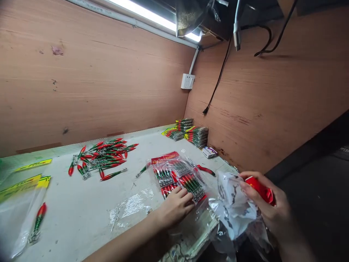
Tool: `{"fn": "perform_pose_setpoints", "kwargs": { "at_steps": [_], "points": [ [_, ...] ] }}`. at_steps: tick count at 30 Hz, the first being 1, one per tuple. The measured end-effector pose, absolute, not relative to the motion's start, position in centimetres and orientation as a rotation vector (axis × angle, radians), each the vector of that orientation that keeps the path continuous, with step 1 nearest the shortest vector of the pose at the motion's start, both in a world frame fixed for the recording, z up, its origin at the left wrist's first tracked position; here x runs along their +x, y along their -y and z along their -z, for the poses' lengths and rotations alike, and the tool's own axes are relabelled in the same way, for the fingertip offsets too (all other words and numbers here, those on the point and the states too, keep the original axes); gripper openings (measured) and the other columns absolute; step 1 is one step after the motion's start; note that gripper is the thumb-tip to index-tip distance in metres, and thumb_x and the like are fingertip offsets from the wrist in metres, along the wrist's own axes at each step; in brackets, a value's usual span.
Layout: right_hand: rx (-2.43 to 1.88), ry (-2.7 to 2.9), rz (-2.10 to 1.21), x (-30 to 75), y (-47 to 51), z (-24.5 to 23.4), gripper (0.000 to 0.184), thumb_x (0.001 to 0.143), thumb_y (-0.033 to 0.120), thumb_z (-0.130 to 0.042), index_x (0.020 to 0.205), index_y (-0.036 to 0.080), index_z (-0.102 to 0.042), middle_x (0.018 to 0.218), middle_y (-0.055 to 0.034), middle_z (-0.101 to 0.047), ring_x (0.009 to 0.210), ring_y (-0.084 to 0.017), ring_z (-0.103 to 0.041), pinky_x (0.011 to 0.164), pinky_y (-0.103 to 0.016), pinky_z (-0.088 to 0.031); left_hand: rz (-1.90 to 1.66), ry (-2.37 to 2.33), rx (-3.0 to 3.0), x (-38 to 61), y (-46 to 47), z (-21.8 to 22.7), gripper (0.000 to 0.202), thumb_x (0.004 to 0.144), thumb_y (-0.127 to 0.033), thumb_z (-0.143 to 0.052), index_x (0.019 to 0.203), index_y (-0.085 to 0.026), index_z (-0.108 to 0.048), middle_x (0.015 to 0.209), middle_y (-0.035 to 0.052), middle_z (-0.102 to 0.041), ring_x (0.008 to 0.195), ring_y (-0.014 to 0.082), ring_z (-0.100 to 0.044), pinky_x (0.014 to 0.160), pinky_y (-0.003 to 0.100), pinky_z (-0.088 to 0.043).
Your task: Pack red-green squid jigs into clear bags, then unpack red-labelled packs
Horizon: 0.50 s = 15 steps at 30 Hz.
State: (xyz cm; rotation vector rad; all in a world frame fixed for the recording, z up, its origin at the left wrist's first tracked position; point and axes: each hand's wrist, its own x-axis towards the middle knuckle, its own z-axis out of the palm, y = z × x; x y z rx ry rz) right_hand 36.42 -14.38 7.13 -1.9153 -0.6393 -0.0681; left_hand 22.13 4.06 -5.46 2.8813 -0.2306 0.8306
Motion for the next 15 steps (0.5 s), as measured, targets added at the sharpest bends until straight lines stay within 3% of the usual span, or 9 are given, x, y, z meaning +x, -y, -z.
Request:
{"fn": "perform_pose_setpoints", "kwargs": {
  "at_steps": [3,5,9,10,12,15],
  "points": [
    [-1.935,0.774,-0.067,35.4,14.6,-7.2,0.032,0.075,0.056,-0.061,0.081,0.026,-0.071,0.069,-0.0034,-0.063,0.06,-0.021,-0.056,0.053,-0.029,-0.042,-0.955,0.054,2.822,21.9,-4.4,4.4,0.022,0.093,-0.021,-0.049,0.074,-0.017,-0.059,0.075,0.0026,-0.061,0.07,0.0148,-0.051,0.063,0.028,-0.039],
    [-1.974,0.971,-0.143,34.8,14.4,-7.1,0.041,0.078,0.059,-0.058,0.095,0.025,-0.074,0.067,-0.0033,-0.065,0.057,-0.02,-0.057,0.052,-0.029,-0.041,-1.025,-0.126,2.758,20.9,-5.1,2.7,0.021,0.094,-0.018,-0.043,0.08,-0.015,-0.059,0.076,0.0045,-0.061,0.07,0.0152,-0.051,0.062,0.028,-0.04],
    [-2.036,1.583,-0.006,33.0,11.8,-6.6,0.051,0.081,0.048,-0.061,0.125,0.022,-0.061,0.057,0.002,-0.06,0.045,-0.015,-0.05,0.046,-0.025,-0.038,-1.125,-0.143,2.583,18.7,-5.6,-1.6,0.024,0.096,-0.02,-0.04,0.08,-0.016,-0.057,0.069,0.0017,-0.061,0.063,0.0132,-0.048,0.057,0.025,-0.039],
    [-1.988,1.734,0.1,32.4,10.8,-6.5,0.045,0.082,0.044,-0.062,0.121,0.02,-0.063,0.06,0.0008,-0.062,0.049,-0.015,-0.054,0.049,-0.025,-0.04,-1.142,-0.074,2.568,18.3,-5.4,-2.4,0.024,0.096,-0.021,-0.042,0.078,-0.017,-0.058,0.067,0.0008,-0.061,0.061,0.0132,-0.046,0.056,0.025,-0.039],
    [-1.858,1.949,0.291,31.1,8.8,-6.3,0.022,0.085,0.033,-0.057,0.094,0.018,-0.07,0.063,-0.0025,-0.063,0.055,-0.016,-0.057,0.054,-0.026,-0.042,-1.161,0.031,2.589,17.4,-5.1,-3.6,0.023,0.095,-0.021,-0.044,0.077,-0.018,-0.059,0.064,0.0002,-0.06,0.059,0.0141,-0.045,0.056,0.026,-0.039],
    [-1.738,2.015,0.288,29.9,6.9,-6.5,0.026,0.09,0.023,-0.046,0.072,0.018,-0.064,0.062,-0.0029,-0.062,0.057,-0.015,-0.057,0.057,-0.026,-0.042,-1.205,-0.044,2.5,15.2,-5.2,-4.3,0.014,0.092,-0.018,-0.05,0.083,-0.019,-0.061,0.074,0.0025,-0.066,0.07,0.0158,-0.053,0.066,0.029,-0.044]
  ]
}}
